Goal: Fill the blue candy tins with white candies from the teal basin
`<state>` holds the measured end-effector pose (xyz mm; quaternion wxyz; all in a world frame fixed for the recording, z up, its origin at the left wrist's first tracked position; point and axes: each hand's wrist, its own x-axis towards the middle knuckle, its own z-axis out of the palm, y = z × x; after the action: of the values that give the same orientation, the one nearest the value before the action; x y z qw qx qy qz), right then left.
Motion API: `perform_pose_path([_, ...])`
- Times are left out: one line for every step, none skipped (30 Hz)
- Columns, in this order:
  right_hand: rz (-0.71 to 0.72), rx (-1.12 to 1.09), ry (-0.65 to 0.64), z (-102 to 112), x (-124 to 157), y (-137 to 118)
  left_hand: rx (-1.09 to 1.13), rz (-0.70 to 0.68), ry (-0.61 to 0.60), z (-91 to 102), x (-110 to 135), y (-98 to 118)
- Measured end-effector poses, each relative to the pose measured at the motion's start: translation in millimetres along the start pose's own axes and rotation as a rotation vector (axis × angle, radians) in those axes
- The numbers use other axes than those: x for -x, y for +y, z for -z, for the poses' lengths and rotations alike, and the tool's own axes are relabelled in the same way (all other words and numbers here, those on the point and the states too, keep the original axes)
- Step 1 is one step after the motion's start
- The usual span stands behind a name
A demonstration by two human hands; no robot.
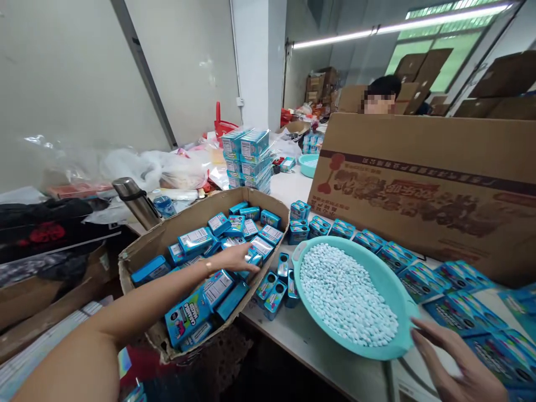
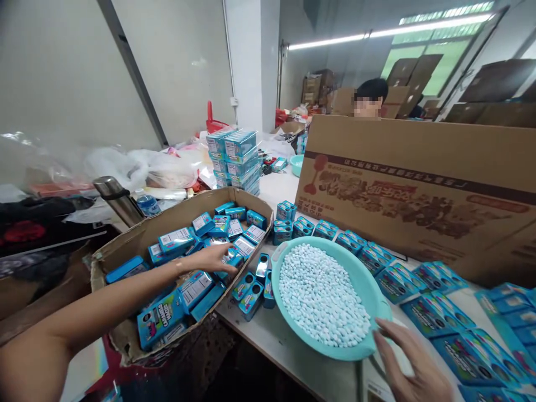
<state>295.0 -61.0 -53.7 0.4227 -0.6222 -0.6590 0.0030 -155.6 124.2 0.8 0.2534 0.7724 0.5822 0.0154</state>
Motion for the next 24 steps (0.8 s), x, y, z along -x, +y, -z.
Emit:
perform_pose_path([0.085,-0.030,-0.064,-13.3,-16.9,-18.0,-0.013,0.005,-0.023,-10.8,-3.4,4.3])
perform_pose_path([0.175,-0.073,-0.105,-26.9,-34.8,-37.2,-0.020,0.016,-0.028,-19.0,-6.0,7.4])
perform_pose_path([0.254,-0.107,-0.151,-40.3,-52.7,-56.9,-0.015,0.028,-0.023,-23.9,-8.0,8.7])
perform_pose_path([0.322,-0.127,-0.197,-53.1,-69.9,-76.6,0.005,0.039,-0.014,-25.1,-9.3,7.9])
perform_pose_path([0.381,-0.132,-0.251,-65.3,-85.9,-95.8,0.034,0.047,0.003,-22.6,-9.6,5.1])
perform_pose_path([0.433,-0.124,-0.318,-77.2,-100.3,-114.6,0.068,0.053,0.024,-16.6,-8.7,0.2])
perform_pose_path([0.484,-0.108,-0.381,-89.2,-113.0,-132.8,0.108,0.055,0.052,-7.8,-6.3,-6.4])
perform_pose_path([0.533,-0.088,-0.443,-101.7,-124.0,-150.6,0.149,0.054,0.084,2.9,-2.0,-14.2])
perform_pose_path([0.580,-0.067,-0.505,-115.1,-133.2,-168.4,0.189,0.054,0.115,14.6,4.3,-22.6])
perform_pose_path([0.628,-0.042,-0.574,-129.6,-140.2,-186.0,0.220,0.054,0.144,26.3,12.6,-31.1])
perform_pose_path([0.680,-0.010,-0.646,-145.2,-144.9,-203.5,0.258,0.055,0.184,37.0,22.7,-39.0])
perform_pose_path([0.741,0.036,-0.734,-161.5,-147.1,-220.6,0.310,0.052,0.229,46.1,34.7,-45.8])
perform_pose_path([0.814,0.094,-0.834,-178.1,-146.6,-236.7,0.378,0.042,0.277,52.9,48.1,-50.9])
perform_pose_path([0.894,0.160,-0.940,-194.3,-143.7,-251.3,0.454,0.028,0.326,57.1,62.7,-54.3])
perform_pose_path([0.965,0.235,-1.048,-209.6,-138.6,-263.9,0.531,0.013,0.374,58.6,78.2,-55.7])
perform_pose_path([1.019,0.311,-1.147,-223.6,-131.9,-274.0,0.595,-0.001,0.424,57.6,94.1,-55.3])
perform_pose_path([1.054,0.375,-1.231,-235.7,-124.6,-281.4,0.633,-0.010,0.473,54.4,109.9,-53.4])
perform_pose_path([1.074,0.419,-1.290,-245.6,-117.6,-286.2,0.643,-0.014,0.527,49.6,125.2,-50.2])
perform_pose_path([1.083,0.443,-1.323,-252.9,-111.7,-288.5,0.641,-0.022,0.594,43.8,139.6,-46.1])
perform_pose_path([1.089,0.443,-1.332,-257.3,-107.8,-288.8,0.642,-0.037,0.653,37.8,152.9,-41.4])
perform_pose_path([1.094,0.426,-1.322,-258.4,-106.6,-287.6,0.652,-0.057,0.702,32.1,164.8,-36.3])
perform_pose_path([1.095,0.401,-1.298,-256.2,-108.3,-285.1,0.673,-0.074,0.740,27.1,175.3,-31.1])
perform_pose_path([1.088,0.369,-1.266,-250.6,-112.9,-281.9,0.706,-0.082,0.766,22.9,184.5,-26.1])
perform_pose_path([1.066,0.322,-1.231,-242.0,-120.1,-277.8,0.748,-0.078,0.791,19.4,192.2,-21.4])
